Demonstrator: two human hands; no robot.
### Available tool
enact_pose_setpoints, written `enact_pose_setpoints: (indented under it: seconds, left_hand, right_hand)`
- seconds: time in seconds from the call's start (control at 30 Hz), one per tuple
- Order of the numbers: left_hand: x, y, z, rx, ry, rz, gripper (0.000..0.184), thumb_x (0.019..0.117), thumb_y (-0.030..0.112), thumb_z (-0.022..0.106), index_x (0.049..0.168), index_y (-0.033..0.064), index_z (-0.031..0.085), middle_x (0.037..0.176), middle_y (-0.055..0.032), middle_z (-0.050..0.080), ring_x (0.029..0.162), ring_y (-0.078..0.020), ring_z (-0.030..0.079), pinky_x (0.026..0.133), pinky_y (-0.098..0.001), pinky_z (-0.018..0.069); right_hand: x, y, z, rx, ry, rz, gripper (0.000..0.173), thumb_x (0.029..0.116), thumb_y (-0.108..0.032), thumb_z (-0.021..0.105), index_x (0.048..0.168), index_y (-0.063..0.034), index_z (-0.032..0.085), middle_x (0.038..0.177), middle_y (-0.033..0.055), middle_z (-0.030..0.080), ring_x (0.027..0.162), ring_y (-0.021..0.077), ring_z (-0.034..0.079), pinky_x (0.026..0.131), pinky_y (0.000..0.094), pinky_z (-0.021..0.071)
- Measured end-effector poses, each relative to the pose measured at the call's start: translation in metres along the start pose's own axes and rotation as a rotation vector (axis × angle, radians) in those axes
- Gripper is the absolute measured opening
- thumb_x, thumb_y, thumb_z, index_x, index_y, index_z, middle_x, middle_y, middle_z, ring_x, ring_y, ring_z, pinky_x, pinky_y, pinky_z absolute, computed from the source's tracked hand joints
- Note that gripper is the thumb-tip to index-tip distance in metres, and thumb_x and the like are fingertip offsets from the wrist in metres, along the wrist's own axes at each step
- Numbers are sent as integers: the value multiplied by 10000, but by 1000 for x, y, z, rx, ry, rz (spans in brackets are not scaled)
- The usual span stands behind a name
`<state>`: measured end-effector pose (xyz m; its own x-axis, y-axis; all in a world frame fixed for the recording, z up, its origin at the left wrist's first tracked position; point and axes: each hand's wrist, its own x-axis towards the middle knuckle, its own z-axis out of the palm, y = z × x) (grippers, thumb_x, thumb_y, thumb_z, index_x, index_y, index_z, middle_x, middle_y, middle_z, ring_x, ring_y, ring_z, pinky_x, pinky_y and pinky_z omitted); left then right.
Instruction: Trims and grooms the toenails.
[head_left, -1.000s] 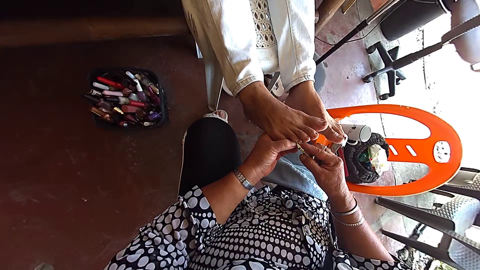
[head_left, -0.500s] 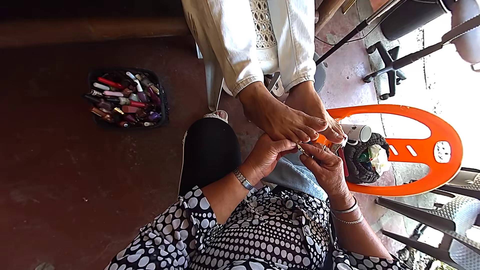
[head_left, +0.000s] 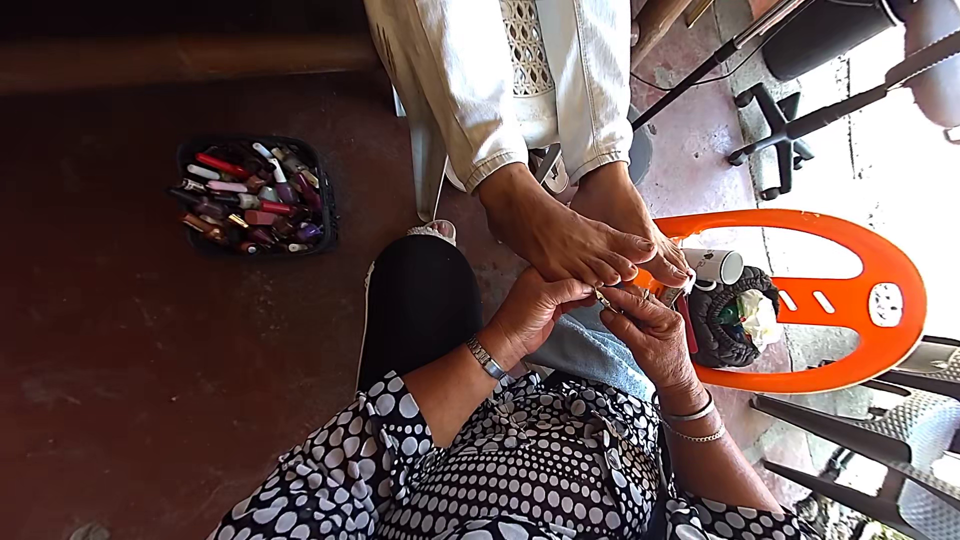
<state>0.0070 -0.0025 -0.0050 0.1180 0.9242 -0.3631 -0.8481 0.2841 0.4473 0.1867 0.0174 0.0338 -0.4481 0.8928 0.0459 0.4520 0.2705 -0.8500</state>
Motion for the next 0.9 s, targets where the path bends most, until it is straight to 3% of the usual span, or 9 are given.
enact_pose_setpoints:
  seconds: [0.23, 0.4, 0.47, 0.53, 0.57, 0.63, 0.67, 0.8, 0.9]
  left_hand:
    - [0, 2, 2, -14, 11, -19, 223, 911, -128, 546, 1021, 48, 627, 919, -67, 715, 805, -143, 711, 808, -310, 609]
    - [0, 1, 0, 8, -17, -1, 207, 913, -124, 549, 998, 42, 640, 907, -73, 722, 800, -144, 714, 796, -301, 609]
    - [1, 0, 0, 27, -12, -2, 195, 917, -118, 557, 995, 41, 640, 892, -75, 732, 790, -142, 720, 787, -297, 610]
    - [1, 0, 1, 25, -4, -1, 188, 909, -119, 561, 973, 34, 650, 870, -81, 728, 770, -146, 714, 772, -297, 608]
    - [1, 0, 2, 24, 2, -3, 188, 908, -124, 563, 959, 33, 653, 863, -79, 727, 764, -144, 713, 771, -296, 609]
    - [1, 0, 3, 22, 12, -2, 191, 906, -132, 568, 950, 30, 659, 858, -78, 728, 759, -143, 712, 768, -290, 608]
    - [1, 0, 3, 25, 13, 0, 193, 909, -132, 564, 954, 30, 658, 858, -76, 728, 760, -142, 712, 768, -287, 606]
    - [2, -3, 4, 54, 3, 29, 191, 918, -127, 565, 990, 31, 643, 872, -71, 728, 762, -134, 713, 767, -280, 608]
    - [2, -3, 5, 49, 29, 31, 190, 915, -143, 577, 982, 22, 644, 861, -74, 731, 755, -138, 717, 763, -282, 612]
  right_hand:
    - [0, 2, -1, 58, -22, 11, 243, 904, -82, 649, 1104, -23, 773, 1010, -8, 705, 944, -17, 626, 838, 165, 524]
    - [-5, -1, -10, 228, -107, 135, 257, 922, -72, 640, 1153, -42, 749, 926, -74, 720, 785, -22, 642, 729, 177, 556]
    - [-9, -5, -24, 125, -185, 271, 228, 929, -51, 630, 1131, 5, 721, 830, -64, 712, 699, -34, 638, 670, 161, 558]
    - [-11, -9, -39, -224, -337, 504, 208, 981, -124, 628, 1126, 7, 699, 787, -6, 673, 631, 15, 601, 620, 215, 532]
    - [-11, -10, -45, -417, -438, 627, 234, 1010, -172, 613, 1145, 3, 691, 830, 66, 685, 669, 122, 624, 663, 332, 541]
    - [-15, -8, -47, -705, -618, 834, 301, 1033, -208, 576, 1186, 31, 678, 1022, 247, 703, 958, 408, 680, 879, 623, 505]
    - [-20, -6, -47, -822, -715, 894, 306, 1028, -195, 563, 1186, 44, 674, 1102, 298, 686, 1082, 482, 650, 935, 688, 461]
    - [-31, -22, -46, -1137, -1015, 1070, 259, 997, -128, 577, 1133, 68, 679, 1228, 308, 652, 1207, 495, 602, 957, 682, 457]
    - [-21, -59, -57, -1072, -784, 996, 262, 1003, -110, 570, 1182, 53, 669, 1174, 319, 669, 1154, 515, 622, 943, 697, 452]
